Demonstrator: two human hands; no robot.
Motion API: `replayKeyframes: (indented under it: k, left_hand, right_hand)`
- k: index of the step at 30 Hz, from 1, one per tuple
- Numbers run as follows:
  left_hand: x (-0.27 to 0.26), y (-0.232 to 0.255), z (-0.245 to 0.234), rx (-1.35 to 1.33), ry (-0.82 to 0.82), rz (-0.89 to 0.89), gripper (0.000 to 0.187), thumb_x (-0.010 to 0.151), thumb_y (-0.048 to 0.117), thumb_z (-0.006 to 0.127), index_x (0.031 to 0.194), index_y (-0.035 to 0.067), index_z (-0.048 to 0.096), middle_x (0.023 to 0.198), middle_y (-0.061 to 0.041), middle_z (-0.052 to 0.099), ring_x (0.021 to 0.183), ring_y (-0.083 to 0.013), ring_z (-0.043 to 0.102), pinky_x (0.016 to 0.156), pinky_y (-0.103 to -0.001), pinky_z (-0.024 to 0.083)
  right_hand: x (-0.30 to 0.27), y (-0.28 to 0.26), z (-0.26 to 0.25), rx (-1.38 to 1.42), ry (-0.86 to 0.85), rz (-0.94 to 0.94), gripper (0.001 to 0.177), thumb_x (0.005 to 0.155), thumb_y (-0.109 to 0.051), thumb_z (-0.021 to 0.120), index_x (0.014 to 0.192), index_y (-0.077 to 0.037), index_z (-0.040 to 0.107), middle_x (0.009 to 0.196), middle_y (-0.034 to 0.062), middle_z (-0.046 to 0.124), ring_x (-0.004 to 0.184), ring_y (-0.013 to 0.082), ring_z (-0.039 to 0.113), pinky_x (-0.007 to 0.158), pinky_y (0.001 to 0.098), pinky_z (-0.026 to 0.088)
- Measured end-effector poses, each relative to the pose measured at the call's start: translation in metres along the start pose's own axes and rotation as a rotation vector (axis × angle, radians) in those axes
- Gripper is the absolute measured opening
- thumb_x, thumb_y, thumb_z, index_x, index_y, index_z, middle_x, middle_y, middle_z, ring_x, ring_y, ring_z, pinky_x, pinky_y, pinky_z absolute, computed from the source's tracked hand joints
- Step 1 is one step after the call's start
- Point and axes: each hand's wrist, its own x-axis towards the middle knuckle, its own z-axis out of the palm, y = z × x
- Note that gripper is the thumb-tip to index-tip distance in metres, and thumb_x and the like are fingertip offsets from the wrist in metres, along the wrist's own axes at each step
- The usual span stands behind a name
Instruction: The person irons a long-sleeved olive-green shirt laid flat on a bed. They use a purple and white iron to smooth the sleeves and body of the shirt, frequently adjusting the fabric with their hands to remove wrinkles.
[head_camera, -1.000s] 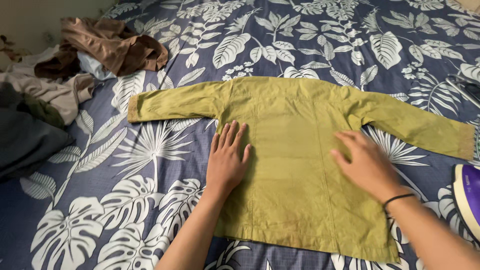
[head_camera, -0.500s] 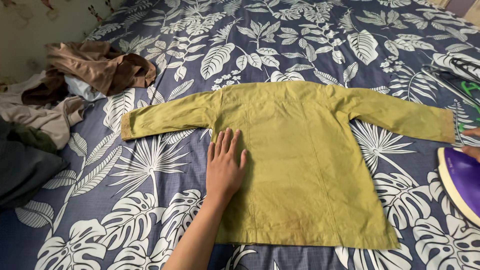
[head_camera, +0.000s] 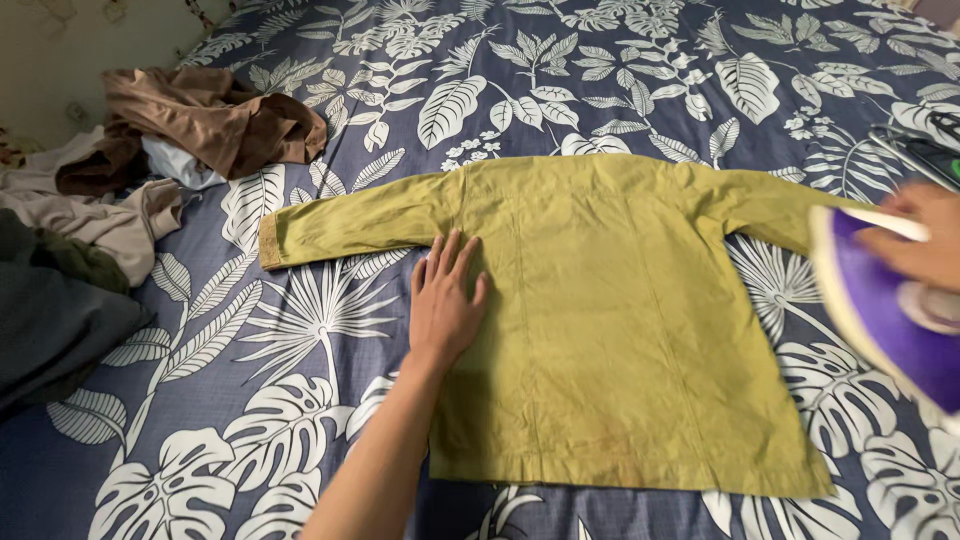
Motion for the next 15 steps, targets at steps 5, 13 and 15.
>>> replayKeyframes:
  k: [5,13,15]
  left_hand:
    - [-0.005,-0.001,0.006,-0.032,-0.013,-0.058,0.058,0.095,0.033,0.057,0.150,0.018,0.049,0.160,-0.009,0.043,0.152,-0.0277,0.032,0.121,-0.046,0.022]
    - [-0.007,0.001,-0.001,-0.114,0.025,-0.063,0.059,0.094,0.031,0.059,0.150,0.014,0.050,0.159,-0.009,0.044,0.151,-0.0275,0.033,0.123,-0.045,0.022]
    - [-0.006,0.002,0.001,-0.130,0.034,-0.068,0.059,0.094,0.030,0.060,0.150,0.014,0.051,0.159,-0.009,0.045,0.151,-0.0276,0.034,0.123,-0.045,0.022]
  right_hand:
    - [-0.037,-0.173,-0.041,0.136,-0.112,-0.225,0.065,0.091,-0.034,0.069,0.144,-0.006,0.043,0.092,0.0242,0.074,0.082,0.0382,0.075,0.075,0.0481,0.058]
    - [-0.085,-0.321,-0.029,0.353,-0.141,-0.524,0.046,0.088,-0.030,0.068,0.128,-0.007,0.064,0.118,0.0221,0.073,0.110,0.0388,0.071,0.094,0.0456,0.054]
    - [-0.089,-0.331,-0.030,0.369,-0.110,-0.584,0.041,0.087,-0.029,0.069,0.122,-0.008,0.069,0.118,0.0196,0.074,0.112,0.0375,0.071,0.096,0.0446,0.054]
